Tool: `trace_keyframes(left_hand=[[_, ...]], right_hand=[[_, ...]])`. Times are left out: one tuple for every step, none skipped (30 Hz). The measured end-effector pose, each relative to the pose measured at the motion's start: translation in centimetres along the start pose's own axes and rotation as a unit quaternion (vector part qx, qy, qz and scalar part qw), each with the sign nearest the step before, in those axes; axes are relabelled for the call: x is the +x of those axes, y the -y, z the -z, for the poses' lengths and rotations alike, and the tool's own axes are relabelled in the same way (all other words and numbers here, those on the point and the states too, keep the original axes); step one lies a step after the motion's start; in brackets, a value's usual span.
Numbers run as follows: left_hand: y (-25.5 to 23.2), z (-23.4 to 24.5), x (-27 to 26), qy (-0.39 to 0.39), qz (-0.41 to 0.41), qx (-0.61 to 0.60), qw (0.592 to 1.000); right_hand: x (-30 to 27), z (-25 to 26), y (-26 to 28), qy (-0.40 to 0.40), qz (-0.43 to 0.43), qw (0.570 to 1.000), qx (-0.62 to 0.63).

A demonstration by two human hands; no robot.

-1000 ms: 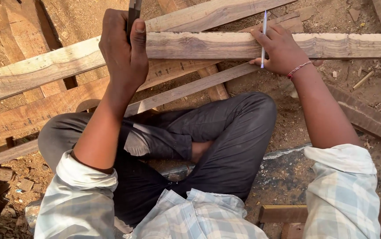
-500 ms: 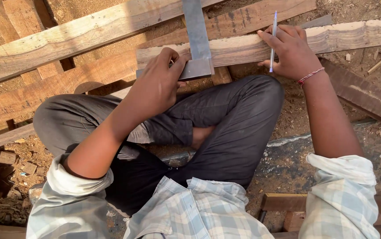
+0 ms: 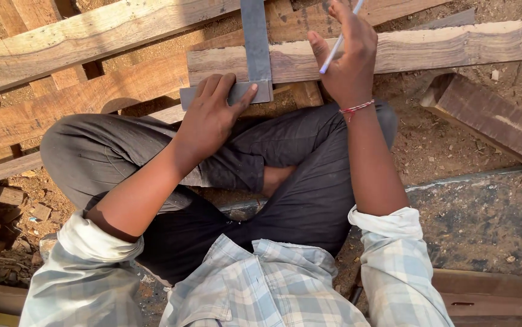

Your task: The recorder uses a square and a pen to mark cutting lines on pieces of lumber.

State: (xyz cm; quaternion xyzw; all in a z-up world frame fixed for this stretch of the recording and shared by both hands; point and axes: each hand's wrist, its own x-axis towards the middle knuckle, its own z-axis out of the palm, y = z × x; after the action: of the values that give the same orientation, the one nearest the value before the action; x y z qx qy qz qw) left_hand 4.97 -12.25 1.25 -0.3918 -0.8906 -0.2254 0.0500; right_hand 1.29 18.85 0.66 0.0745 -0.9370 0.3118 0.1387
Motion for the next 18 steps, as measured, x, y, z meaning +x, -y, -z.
trace_keyframes(left_hand=[[0.0, -0.2, -0.1, 0.008, 0.003, 0.003, 1.0], [0.1, -0.5, -0.2, 0.016, 0.005, 0.006, 1.0], [0.1, -0.6, -0.4, 0.019, 0.009, 0.003, 1.0], [0.1, -0.6, -0.5, 0.022, 0.008, -0.002, 1.0], [0.2, -0.7, -0.5, 0.024, 0.005, -0.005, 1.0], [0.0, -0.6, -0.7, 0.027, 0.008, -0.007, 1.0], [-0.1, -0.7, -0.5, 0.027, 0.0, -0.007, 1.0], [-0.1, -0.7, -0.4, 0.028, -0.008, -0.007, 1.0], [-0.2, -0.6, -0.3, 0.029, -0.007, -0.008, 1.0], [-0.3, -0.6, -0.2, 0.031, -0.007, 0.0, 0.999], [-0.5, -0.6, -0.3, 0.036, -0.007, 0.006, 0.999], [-0.5, -0.7, -0.5, 0.04, -0.007, 0.003, 0.999], [-0.5, -0.8, -0.5, 0.04, -0.005, 0.007, 0.999], [-0.5, -0.8, -0.5, 0.041, -0.003, 0.011, 0.999], [-0.5, -0.8, -0.4, 0.041, -0.004, 0.011, 0.999], [-0.5, -0.8, -0.3, 0.042, -0.001, 0.014, 0.999], [-0.5, -0.9, -0.3, 0.044, 0.001, 0.018, 0.999], [-0.5, -1.0, -0.3, 0.045, 0.001, 0.018, 0.999]], right_hand=[[-0.3, -0.8, -0.6, 0.008, 0.02, 0.999, -0.036], [-0.6, -1.6, -1.2, 0.015, 0.04, 0.997, -0.071], [-0.8, -1.8, -1.3, 0.02, 0.038, 0.997, -0.069], [-0.9, -1.9, -1.5, 0.036, 0.05, 0.993, -0.102], [-0.9, -2.1, -1.7, 0.05, 0.062, 0.988, -0.135], [-0.9, -2.2, -1.6, 0.054, 0.062, 0.988, -0.133], [-0.8, -2.1, -1.6, 0.051, 0.061, 0.988, -0.132], [-0.7, -2.0, -1.6, 0.048, 0.06, 0.988, -0.132], [-0.5, -2.0, -1.5, 0.049, 0.059, 0.988, -0.132], [-0.3, -2.0, -1.4, 0.047, 0.061, 0.989, -0.128], [-0.4, -1.9, -1.3, 0.046, 0.06, 0.989, -0.124], [-0.6, -1.9, -1.4, 0.049, 0.056, 0.99, -0.123], [-0.7, -1.9, -1.4, 0.047, 0.058, 0.99, -0.121], [-0.7, -1.9, -1.5, 0.045, 0.061, 0.99, -0.119], [-0.7, -1.9, -1.5, 0.045, 0.061, 0.99, -0.119], [-0.6, -1.9, -1.5, 0.045, 0.063, 0.99, -0.121], [-0.6, -1.9, -1.5, 0.046, 0.065, 0.989, -0.123], [-0.6, -1.8, -1.4, 0.046, 0.064, 0.989, -0.123]])
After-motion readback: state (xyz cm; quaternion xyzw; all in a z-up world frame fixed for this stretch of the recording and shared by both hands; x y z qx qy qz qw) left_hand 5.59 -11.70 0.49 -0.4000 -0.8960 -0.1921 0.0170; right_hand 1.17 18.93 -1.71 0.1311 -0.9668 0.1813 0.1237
